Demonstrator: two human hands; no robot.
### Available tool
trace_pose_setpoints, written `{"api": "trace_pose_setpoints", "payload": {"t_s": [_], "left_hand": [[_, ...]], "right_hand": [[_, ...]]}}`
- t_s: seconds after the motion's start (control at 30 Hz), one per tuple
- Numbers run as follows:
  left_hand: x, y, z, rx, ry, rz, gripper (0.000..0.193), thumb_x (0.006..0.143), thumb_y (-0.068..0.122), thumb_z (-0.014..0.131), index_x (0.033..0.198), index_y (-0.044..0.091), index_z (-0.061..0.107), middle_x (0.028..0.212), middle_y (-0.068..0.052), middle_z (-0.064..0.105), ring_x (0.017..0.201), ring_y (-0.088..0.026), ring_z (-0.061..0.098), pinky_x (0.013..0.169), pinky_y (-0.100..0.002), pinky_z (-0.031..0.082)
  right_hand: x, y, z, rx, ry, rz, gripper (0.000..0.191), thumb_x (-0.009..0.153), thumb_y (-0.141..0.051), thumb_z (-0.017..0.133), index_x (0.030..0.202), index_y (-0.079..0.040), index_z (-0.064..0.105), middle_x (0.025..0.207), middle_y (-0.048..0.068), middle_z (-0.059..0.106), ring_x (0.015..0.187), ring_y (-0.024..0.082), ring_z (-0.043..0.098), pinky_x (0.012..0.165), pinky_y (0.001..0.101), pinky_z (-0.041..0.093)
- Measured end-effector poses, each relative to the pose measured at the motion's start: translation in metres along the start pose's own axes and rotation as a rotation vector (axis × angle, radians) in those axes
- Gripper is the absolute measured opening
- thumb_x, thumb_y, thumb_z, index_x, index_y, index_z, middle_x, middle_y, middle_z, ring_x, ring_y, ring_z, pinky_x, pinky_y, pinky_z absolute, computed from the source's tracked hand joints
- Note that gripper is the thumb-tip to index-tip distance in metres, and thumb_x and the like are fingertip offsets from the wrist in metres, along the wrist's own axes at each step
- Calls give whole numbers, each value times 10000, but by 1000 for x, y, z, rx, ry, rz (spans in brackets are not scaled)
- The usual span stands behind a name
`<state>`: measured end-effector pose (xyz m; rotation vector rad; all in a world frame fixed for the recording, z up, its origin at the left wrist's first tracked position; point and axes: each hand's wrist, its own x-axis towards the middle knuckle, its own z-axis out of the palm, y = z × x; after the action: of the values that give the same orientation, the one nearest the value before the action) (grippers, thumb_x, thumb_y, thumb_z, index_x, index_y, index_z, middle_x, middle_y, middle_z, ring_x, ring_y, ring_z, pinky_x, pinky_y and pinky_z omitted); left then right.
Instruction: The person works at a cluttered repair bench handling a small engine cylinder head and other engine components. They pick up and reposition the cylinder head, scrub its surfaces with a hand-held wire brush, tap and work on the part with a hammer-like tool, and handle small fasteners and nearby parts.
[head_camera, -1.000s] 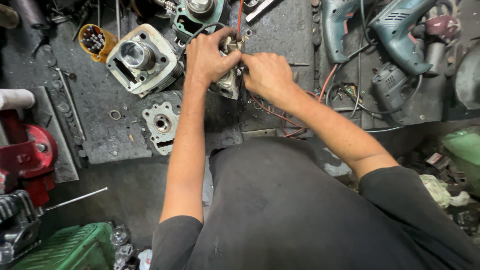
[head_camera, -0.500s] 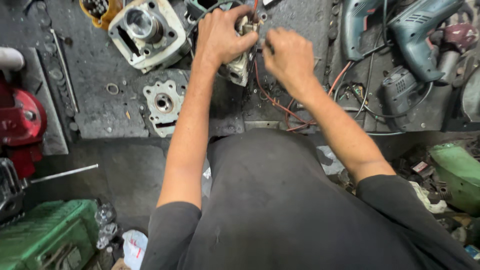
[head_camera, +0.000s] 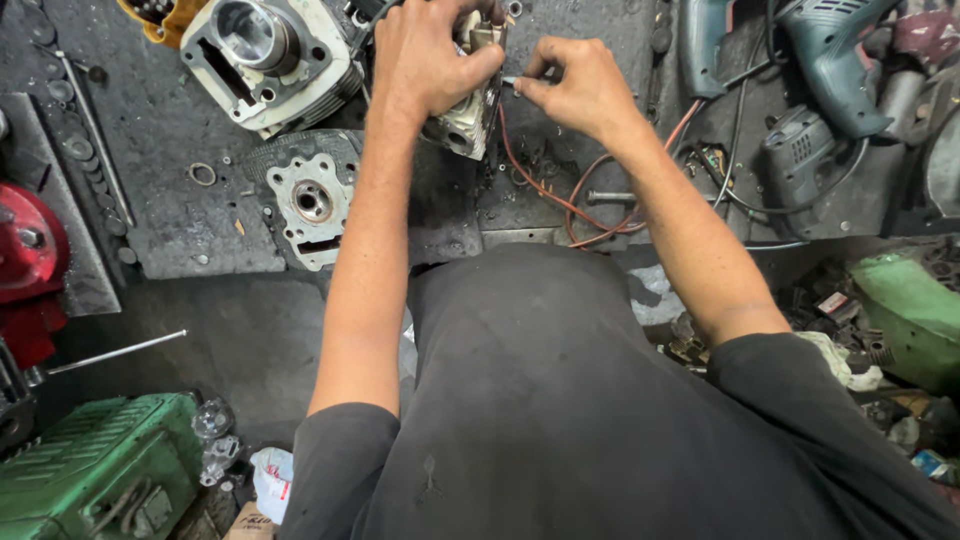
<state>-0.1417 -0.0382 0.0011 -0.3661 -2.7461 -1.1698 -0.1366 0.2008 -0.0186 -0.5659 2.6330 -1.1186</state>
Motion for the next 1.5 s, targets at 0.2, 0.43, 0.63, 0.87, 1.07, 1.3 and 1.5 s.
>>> {"api": "trace_pose_setpoints", "payload": {"t_s": [0.2, 0.43, 0.63, 0.87, 1.07, 1.3, 1.5], "left_hand": [[-2, -2, 1, 0, 49, 48, 399, 739, 413, 769, 1046, 158, 764, 890, -97, 754, 823, -370, 703, 685, -499, 539], [-1, -3, 1, -17, 27, 28, 404, 733, 417, 758, 1049, 165, 768, 888, -91, 754, 821, -364, 704, 680, -494, 537], [-2, -1, -1, 6, 25, 17, 414, 725, 430, 765, 1048, 173, 778, 908, -103, 760, 837, -371, 709, 682, -491, 539], [0, 1, -3, -31, -17, -30, 400, 720, 421, 734, 1045, 193, 781, 910, -79, 780, 830, -357, 727, 701, -489, 553], [2, 1, -1, 43, -18, -35, 431, 713, 455, 738, 1066, 215, 799, 882, -122, 776, 822, -386, 724, 736, -510, 569], [3, 0, -1, 48, -16, -36, 443, 710, 460, 738, 1078, 223, 803, 884, -130, 777, 828, -390, 727, 769, -506, 575], [2, 2, -2, 30, -8, -29, 442, 716, 456, 735, 1085, 220, 799, 888, -125, 783, 834, -380, 733, 772, -497, 576]], "right_hand": [[2, -15, -2, -77, -56, 7, 211, 879, -258, 830, 951, -71, 762, 869, 120, 760, 773, 305, 726, 739, 432, 566], [8, -38, -12, -232, -90, 129, 203, 840, -310, 821, 922, -129, 780, 824, 137, 747, 796, 365, 716, 748, 488, 558], [9, -50, -10, -276, -138, 151, 206, 822, -312, 817, 928, -139, 781, 820, 148, 743, 816, 395, 707, 778, 518, 550], [12, -47, -10, -258, -141, 180, 221, 824, -317, 801, 918, -120, 762, 832, 143, 745, 825, 385, 714, 780, 516, 552], [9, -49, -9, -270, -124, 137, 203, 823, -299, 791, 910, -117, 769, 846, 138, 753, 839, 377, 721, 783, 510, 560], [7, -54, -10, -309, -119, 169, 175, 826, -274, 774, 903, -118, 765, 834, 157, 747, 812, 388, 719, 779, 510, 563], [5, -57, -9, -310, -100, 141, 158, 820, -247, 766, 914, -120, 764, 826, 160, 747, 805, 391, 721, 779, 518, 562]]}}
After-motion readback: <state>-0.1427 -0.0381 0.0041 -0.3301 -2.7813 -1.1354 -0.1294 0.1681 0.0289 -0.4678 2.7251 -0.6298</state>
